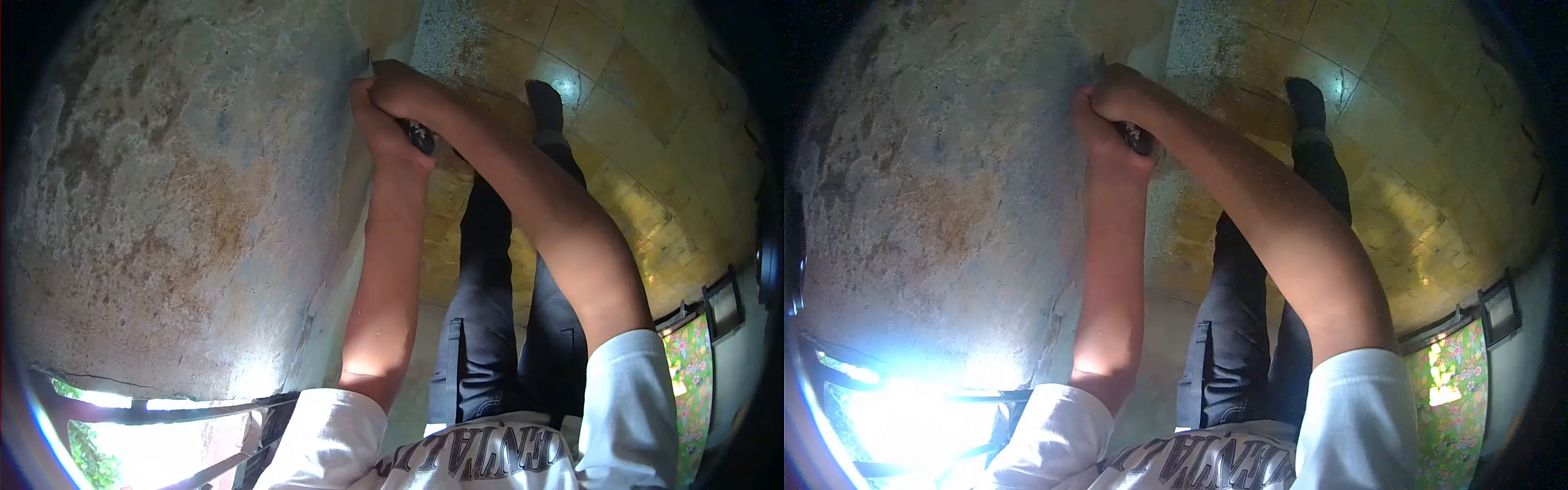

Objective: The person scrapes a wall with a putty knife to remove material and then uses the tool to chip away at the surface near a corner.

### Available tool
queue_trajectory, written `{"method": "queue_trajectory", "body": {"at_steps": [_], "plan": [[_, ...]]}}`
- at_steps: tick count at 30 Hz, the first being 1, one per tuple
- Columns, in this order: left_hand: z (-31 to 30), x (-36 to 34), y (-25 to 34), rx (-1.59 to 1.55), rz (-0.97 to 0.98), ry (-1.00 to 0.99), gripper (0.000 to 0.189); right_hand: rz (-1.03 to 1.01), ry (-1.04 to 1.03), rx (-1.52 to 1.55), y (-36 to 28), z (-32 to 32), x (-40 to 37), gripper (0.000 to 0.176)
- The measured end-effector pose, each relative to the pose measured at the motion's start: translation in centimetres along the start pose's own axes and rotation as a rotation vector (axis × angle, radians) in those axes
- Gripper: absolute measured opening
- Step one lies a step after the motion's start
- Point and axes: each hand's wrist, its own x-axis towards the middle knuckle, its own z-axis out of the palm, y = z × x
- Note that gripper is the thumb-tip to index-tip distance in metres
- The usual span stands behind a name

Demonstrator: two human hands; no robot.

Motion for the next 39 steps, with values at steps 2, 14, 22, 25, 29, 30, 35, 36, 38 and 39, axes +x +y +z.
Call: {"method": "queue_trajectory", "body": {"at_steps": [2, 14, 22, 25, 29, 30, 35, 36, 38, 39], "plan": [[-0.1, 0.0, 0.1, -0.009, 0.018, -0.018, 0.035, -0.041, 0.052, 0.01, 0.1, 0.6, 0.5, 0.04], [1.6, -1.3, -1.4, -0.025, 0.106, 0.018, 0.038, -0.128, 0.198, -0.064, 1.5, 0.8, 0.2, 0.043], [0.2, 0.5, -2.7, 0.019, 0.15, -0.033, 0.045, -0.156, 0.252, 0.051, 2.5, 0.6, 0.2, 0.051], [-0.4, -0.7, -3.4, -0.069, 0.16, -0.096, 0.048, -0.217, 0.329, -0.036, 2.5, 2.0, -1.6, 0.06], [-2.0, 1.6, -3.3, -0.029, 0.123, -0.13, 0.049, -0.185, 0.31, -0.015, 3.3, 1.9, 0.3, 0.067], [-1.9, 1.9, -3.2, -0.021, 0.116, -0.143, 0.049, -0.179, 0.321, -0.015, 3.1, 1.8, 0.4, 0.067], [-1.3, -0.3, -3.1, -0.048, 0.159, -0.138, 0.049, -0.2, 0.329, -0.055, 2.2, 2.5, -1.5, 0.063], [-0.7, -0.1, -3.0, -0.05, 0.155, -0.105, 0.049, -0.199, 0.312, -0.061, 2.4, 1.8, -0.8, 0.062], [-0.9, 0.8, -2.9, -0.049, 0.164, -0.078, 0.049, -0.205, 0.292, -0.058, 2.6, 1.6, 0.3, 0.06], [-0.9, 1.4, -2.9, -0.044, 0.17, -0.088, 0.049, -0.205, 0.294, -0.049, 2.7, 1.3, 0.5, 0.059]]}}
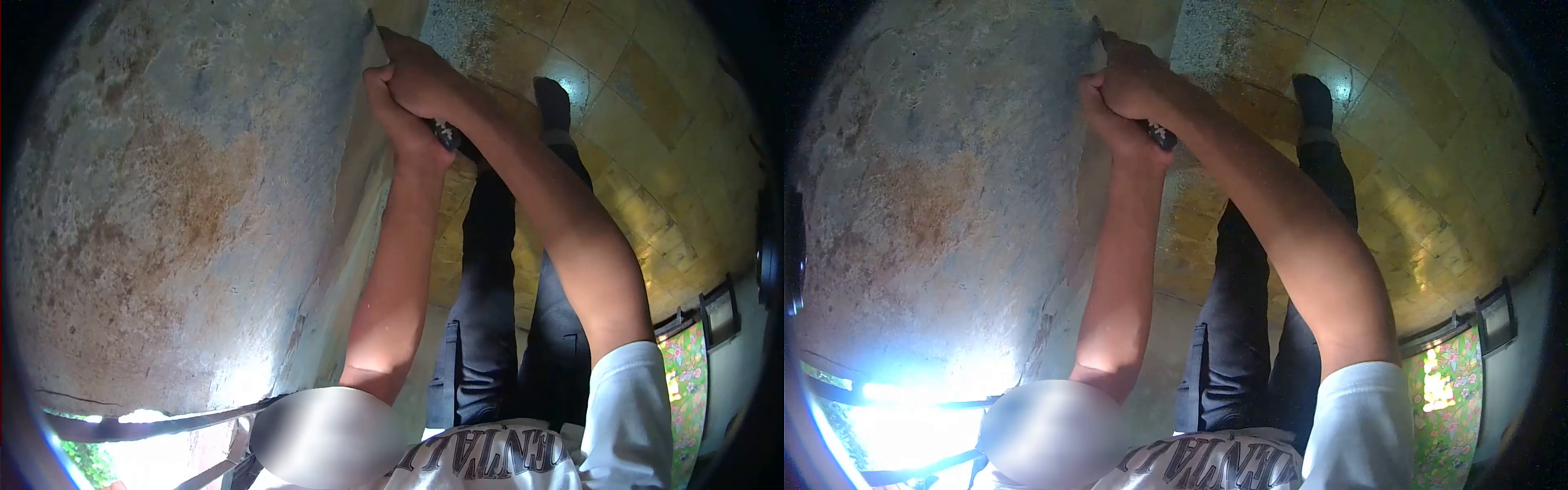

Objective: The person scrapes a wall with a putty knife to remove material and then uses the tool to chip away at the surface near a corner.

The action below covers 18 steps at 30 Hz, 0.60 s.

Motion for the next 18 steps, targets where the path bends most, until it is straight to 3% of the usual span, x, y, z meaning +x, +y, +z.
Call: {"method": "queue_trajectory", "body": {"at_steps": [4, 7, 10, 13, 14, 16, 18], "plan": [[0.6, -1.5, -0.6, -0.041, 0.036, -0.08, 0.046, -0.049, 0.013, -0.064, -0.1, -0.2, -1.5, 0.055], [0.1, 0.1, -1.0, 0.051, 0.126, 0.002, 0.044, -0.076, 0.048, -0.074, 0.3, -0.3, -0.6, 0.056], [1.3, 0.6, -0.4, 0.075, 0.03, 0.009, 0.043, 0.046, -0.121, 0.05, 0.0, -2.2, 0.8, 0.054], [1.0, -1.6, -0.3, -0.006, 0.042, -0.089, 0.042, -0.182, 0.105, -0.067, 0.7, 0.1, -0.7, 0.046], [1.1, -1.4, -0.3, -0.011, 0.048, -0.095, 0.042, -0.185, 0.093, -0.049, 0.9, 0.1, -0.4, 0.045], [0.9, -1.1, -0.3, -0.016, 0.057, -0.096, 0.043, -0.182, 0.06, -0.005, 0.3, -0.2, -0.4, 0.042], [0.6, 1.8, -0.5, -0.03, 0.013, -0.082, 0.045, 0.026, -0.102, -0.003, -0.8, -2.5, 1.0, 0.043]]}}
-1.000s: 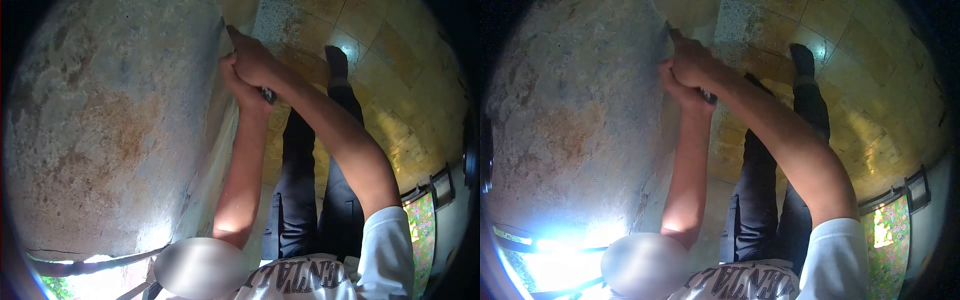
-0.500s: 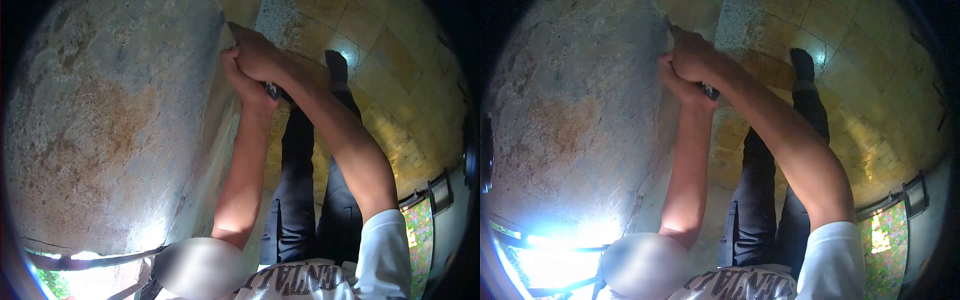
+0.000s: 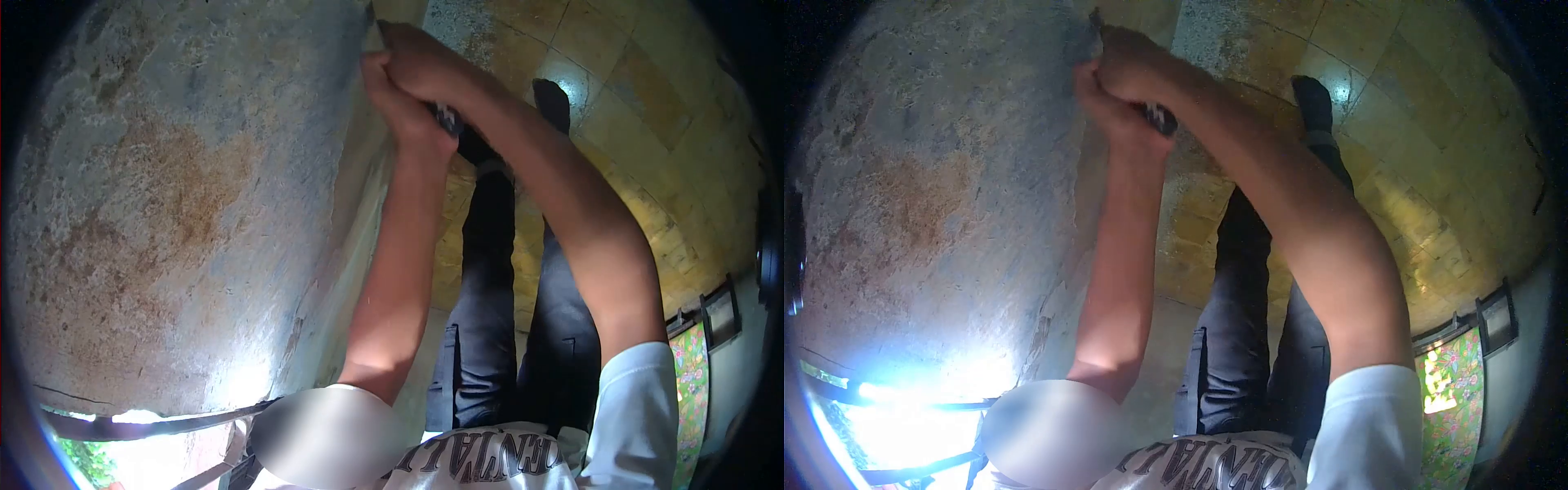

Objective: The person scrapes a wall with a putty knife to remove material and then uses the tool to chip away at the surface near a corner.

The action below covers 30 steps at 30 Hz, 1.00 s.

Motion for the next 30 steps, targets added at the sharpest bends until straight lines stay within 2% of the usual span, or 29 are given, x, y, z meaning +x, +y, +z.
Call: {"method": "queue_trajectory", "body": {"at_steps": [1, 4, 7, 13, 16, 19, 22, 25, 28, 30], "plan": [[0.2, 0.7, 0.0, -0.011, -0.025, 0.004, 0.046, 0.105, -0.077, 0.001, -0.3, -0.9, 0.3, 0.043], [0.5, -1.5, -0.5, 0.006, 0.022, 0.102, 0.048, -0.141, 0.09, -0.028, 0.9, 0.8, -0.6, 0.042], [0.7, -4.5, 0.4, -0.014, 0.015, -0.024, 0.05, -0.122, 0.194, -0.066, -0.2, 2.8, -3.1, 0.04], [1.3, -0.4, 1.8, 0.119, -0.029, 0.027, 0.044, 0.018, -0.013, -0.048, -1.3, -0.2, 0.1, 0.041], [1.3, -3.1, 2.0, 0.105, -0.113, 0.023, 0.037, 0.063, 0.028, 0.033, -0.1, 1.2, -0.8, 0.038], [0.2, -5.3, 2.1, 0.057, -0.078, 0.105, 0.038, -0.098, 0.22, 0.01, 1.1, 5.2, -2.3, 0.036], [-0.4, -5.3, 3.4, 0.13, -0.062, 0.042, 0.037, -0.016, 0.152, 0.085, -0.4, 5.5, -2.3, 0.038], [0.3, -3.6, 3.5, 0.195, -0.09, 0.145, 0.034, 0.201, -0.199, 0.208, -1.8, 2.1, -1.4, 0.045], [0.0, -4.8, 3.5, 0.089, -0.09, 0.061, 0.038, 0.092, -0.012, 0.039, -2.4, 2.4, -3.3, 0.043], [0.3, -5.3, 4.1, 0.062, -0.087, 0.063, 0.037, 0.092, -0.048, 0.029, -3.2, 2.5, -3.2, 0.041]]}}
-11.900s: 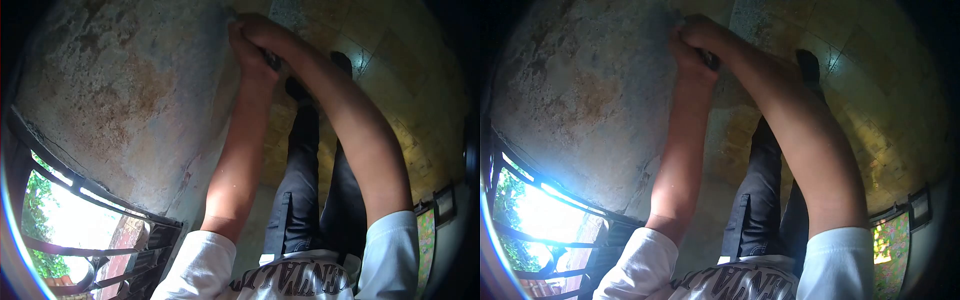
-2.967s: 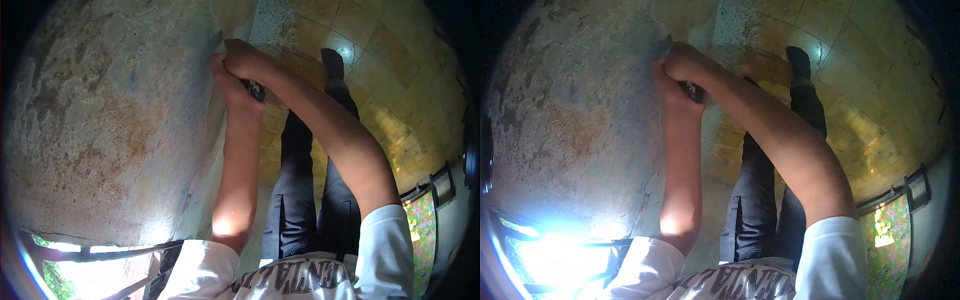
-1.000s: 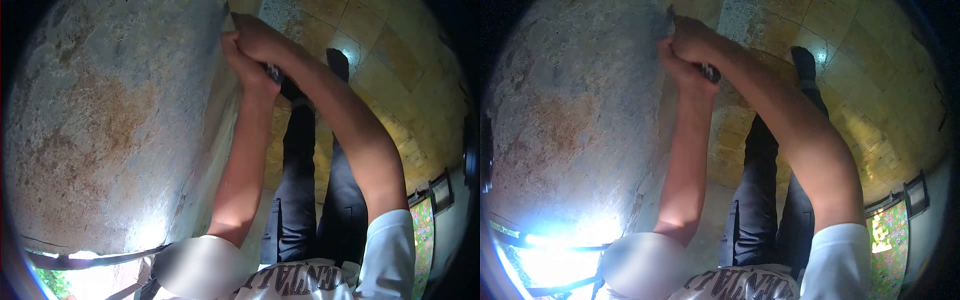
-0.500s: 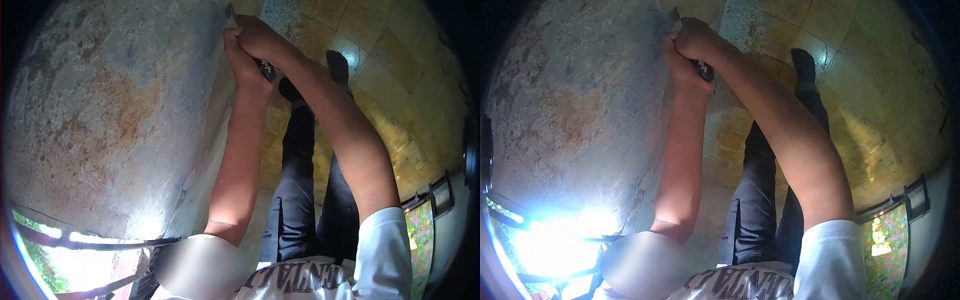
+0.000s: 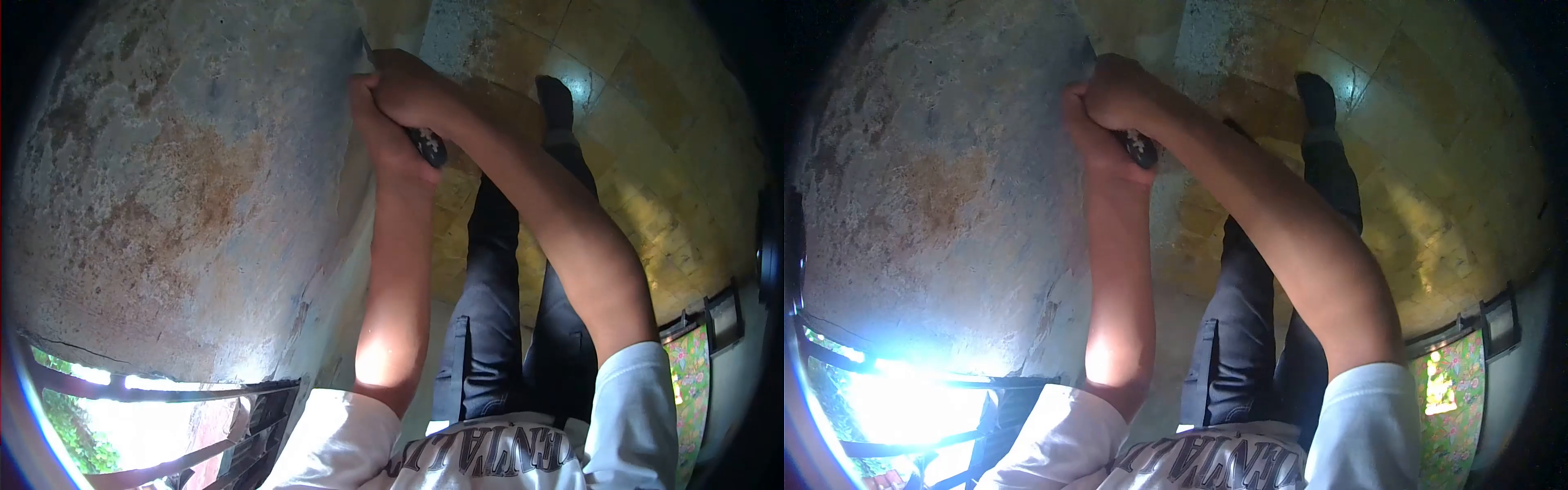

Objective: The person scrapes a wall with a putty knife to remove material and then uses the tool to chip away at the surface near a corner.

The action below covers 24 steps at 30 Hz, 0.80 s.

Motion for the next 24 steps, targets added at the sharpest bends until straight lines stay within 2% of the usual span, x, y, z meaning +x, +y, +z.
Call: {"method": "queue_trajectory", "body": {"at_steps": [4, 7, 10, 12, 15, 16, 18, 19, 21, 24], "plan": [[1.2, 2.1, 1.4, 0.174, -0.05, 0.027, 0.037, 0.085, 0.064, -0.013, -0.2, -0.3, 2.9, 0.031], [2.2, 3.6, 1.1, 0.165, -0.062, 0.041, 0.037, 0.115, 0.068, 0.178, 0.0, -1.3, 3.3, 0.03], [0.9, 0.6, 1.3, 0.025, -0.045, -0.078, 0.037, -0.039, 0.1, 0.028, -0.6, -0.2, 1.4, 0.03], [1.0, -2.2, 1.1, 0.043, 0.049, -0.027, 0.038, -0.052, 0.009, -0.019, -2.0, -0.2, -1.8, 0.041], [0.5, -6.8, 0.2, 0.021, 0.151, 0.069, 0.042, -0.247, 0.035, -0.007, -0.6, 2.7, -4.6, 0.044], [0.0, -8.3, -0.3, 0.006, 0.179, 0.112, 0.043, -0.223, -0.048, 0.039, -0.8, 3.0, -5.9, 0.044], [-0.7, -11.1, -1.0, 0.072, 0.14, 0.172, 0.045, -0.175, -0.208, 0.125, -0.8, 2.8, -8.7, 0.044], [3.3, -10.6, -2.8, 0.143, 0.112, 0.251, 0.046, -0.155, -0.177, 0.218, 0.7, -0.8, -8.6, 0.044], [2.5, -12.1, -3.6, 0.232, -0.009, 0.25, 0.049, -0.156, -0.059, 0.293, 3.5, 1.0, -10.1, 0.043], [1.6, -13.5, -5.3, 0.348, -0.081, 0.271, 0.057, -0.024, -0.068, 0.364, 4.2, -0.6, -13.3, 0.044]]}}
